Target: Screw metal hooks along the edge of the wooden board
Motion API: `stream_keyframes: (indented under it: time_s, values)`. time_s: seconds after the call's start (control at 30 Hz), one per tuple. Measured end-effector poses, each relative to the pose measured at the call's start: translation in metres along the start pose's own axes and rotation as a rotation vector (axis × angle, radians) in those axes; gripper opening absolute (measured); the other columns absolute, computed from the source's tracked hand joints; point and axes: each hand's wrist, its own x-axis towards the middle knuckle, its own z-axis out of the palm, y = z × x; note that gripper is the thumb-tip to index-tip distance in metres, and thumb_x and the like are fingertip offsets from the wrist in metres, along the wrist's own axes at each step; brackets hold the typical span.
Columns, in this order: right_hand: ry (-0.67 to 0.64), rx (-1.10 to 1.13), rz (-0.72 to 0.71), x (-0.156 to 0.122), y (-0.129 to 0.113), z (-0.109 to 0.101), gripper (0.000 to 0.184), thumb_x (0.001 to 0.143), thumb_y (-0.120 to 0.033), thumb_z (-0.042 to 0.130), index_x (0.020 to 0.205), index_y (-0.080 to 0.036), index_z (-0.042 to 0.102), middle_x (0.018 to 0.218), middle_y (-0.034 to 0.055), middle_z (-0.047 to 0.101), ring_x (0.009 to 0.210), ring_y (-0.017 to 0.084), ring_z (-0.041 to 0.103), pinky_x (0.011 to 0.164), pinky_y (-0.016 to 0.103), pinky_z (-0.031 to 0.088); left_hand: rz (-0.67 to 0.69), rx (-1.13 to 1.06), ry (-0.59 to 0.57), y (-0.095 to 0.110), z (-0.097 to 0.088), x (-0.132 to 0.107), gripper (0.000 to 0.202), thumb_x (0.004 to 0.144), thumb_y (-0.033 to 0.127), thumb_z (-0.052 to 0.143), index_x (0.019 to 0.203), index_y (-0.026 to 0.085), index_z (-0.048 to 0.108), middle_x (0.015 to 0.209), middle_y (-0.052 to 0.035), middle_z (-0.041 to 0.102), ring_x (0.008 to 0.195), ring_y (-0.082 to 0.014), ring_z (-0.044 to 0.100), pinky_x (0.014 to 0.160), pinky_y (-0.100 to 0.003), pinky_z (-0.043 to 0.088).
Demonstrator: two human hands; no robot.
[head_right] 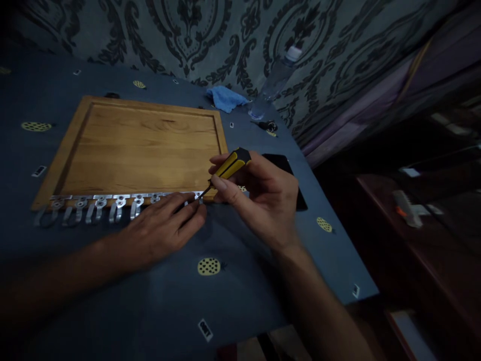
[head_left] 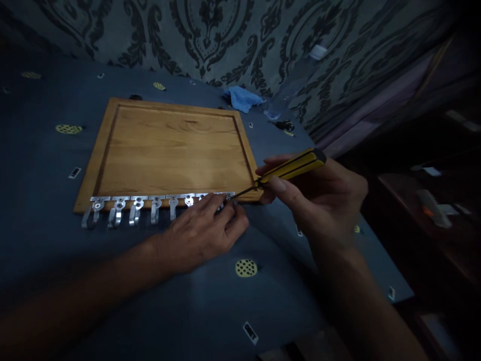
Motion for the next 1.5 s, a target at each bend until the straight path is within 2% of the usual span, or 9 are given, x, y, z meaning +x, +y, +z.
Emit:
stream_keyframes:
  time_s: [0.2,0.3,0.5,0.63,0.87,1.13,1.3,1.43,1.5]
  values:
    - [0.063,-0.025,-0.066,0.003,0.001,0.006,0.018,0.076,-0.034,0.089,0.078,-0.026,0.073,0.077,-0.0012,0.072,0.052,0.013,0.063,0.046,0.027,0.059,0.0,-0.002,0.014,0.0,0.001,0.0,0.021,0.102,0.011,0.045,0.115,0.006,0.061,0.103,-0.0117,0.074,0.11,-0.0288,0.072,0.098,-0.039,0.059]
    - [0.123,-0.047,-0.075,0.002,0.004,0.008,0.016,0.079,-0.035,0.086,0.08,-0.026,0.072,0.074,-0.0024,0.071,0.049,0.012,0.061,0.044,0.027,0.057,0.004,0.008,0.002,0.0,0.001,0.0,0.022,0.102,0.012,0.046,0.116,0.006,0.061,0.105,-0.0128,0.074,0.111,-0.0284,0.07,0.1,-0.039,0.057]
    - [0.254,-0.011,-0.161,0.001,0.008,0.007,0.01,0.083,-0.025,0.082,0.085,-0.025,0.072,0.075,-0.0038,0.071,0.048,0.01,0.062,0.044,0.024,0.055,0.029,0.007,-0.012,-0.002,-0.001,0.002,0.022,0.1,0.009,0.046,0.115,0.006,0.062,0.103,-0.0126,0.074,0.104,-0.0265,0.072,0.096,-0.038,0.058]
    - [0.218,-0.029,-0.121,0.001,0.008,0.008,0.013,0.08,-0.024,0.084,0.084,-0.023,0.072,0.075,-0.0038,0.071,0.048,0.009,0.061,0.044,0.024,0.055,0.026,0.008,-0.005,-0.002,-0.001,0.002,0.022,0.1,0.009,0.046,0.115,0.006,0.062,0.103,-0.0126,0.074,0.106,-0.0277,0.072,0.096,-0.039,0.058]
    - [0.119,-0.042,-0.023,0.003,0.004,0.01,0.018,0.077,-0.036,0.087,0.08,-0.026,0.072,0.07,-0.0048,0.066,0.049,0.01,0.06,0.045,0.023,0.058,0.023,0.009,0.024,-0.002,0.0,0.002,0.021,0.1,0.009,0.046,0.113,0.005,0.063,0.101,-0.0114,0.074,0.105,-0.0294,0.073,0.095,-0.04,0.059]
    - [0.022,-0.048,0.009,0.001,0.0,0.002,0.013,0.085,-0.031,0.081,0.096,-0.026,0.077,0.083,-0.0017,0.072,0.055,0.011,0.065,0.054,0.026,0.063,0.019,-0.008,-0.002,-0.001,0.0,0.001,0.02,0.101,0.01,0.049,0.114,0.005,0.063,0.103,-0.0139,0.073,0.107,-0.0273,0.071,0.098,-0.04,0.058]
    - [0.099,-0.075,-0.025,0.001,0.002,0.005,0.016,0.081,-0.034,0.085,0.091,-0.025,0.077,0.08,-0.002,0.072,0.051,0.012,0.065,0.048,0.027,0.061,0.01,-0.002,0.02,0.0,0.001,0.001,0.022,0.1,0.008,0.047,0.114,0.005,0.063,0.103,-0.0133,0.073,0.109,-0.0286,0.071,0.1,-0.041,0.058]
    - [0.201,-0.062,-0.126,0.0,0.004,0.008,0.01,0.084,-0.032,0.082,0.09,-0.026,0.076,0.074,-0.0033,0.07,0.046,0.011,0.062,0.043,0.025,0.056,0.021,-0.005,0.012,-0.001,0.0,0.001,0.022,0.1,0.008,0.047,0.114,0.005,0.063,0.103,-0.0125,0.073,0.108,-0.0296,0.072,0.099,-0.041,0.059]
    - [0.187,-0.074,-0.14,0.0,0.004,0.007,0.007,0.086,-0.03,0.08,0.091,-0.026,0.076,0.074,-0.0032,0.07,0.046,0.011,0.062,0.043,0.025,0.055,0.017,-0.014,0.007,-0.002,0.0,0.001,0.022,0.1,0.009,0.047,0.114,0.005,0.063,0.102,-0.0118,0.073,0.108,-0.0301,0.072,0.099,-0.041,0.059]
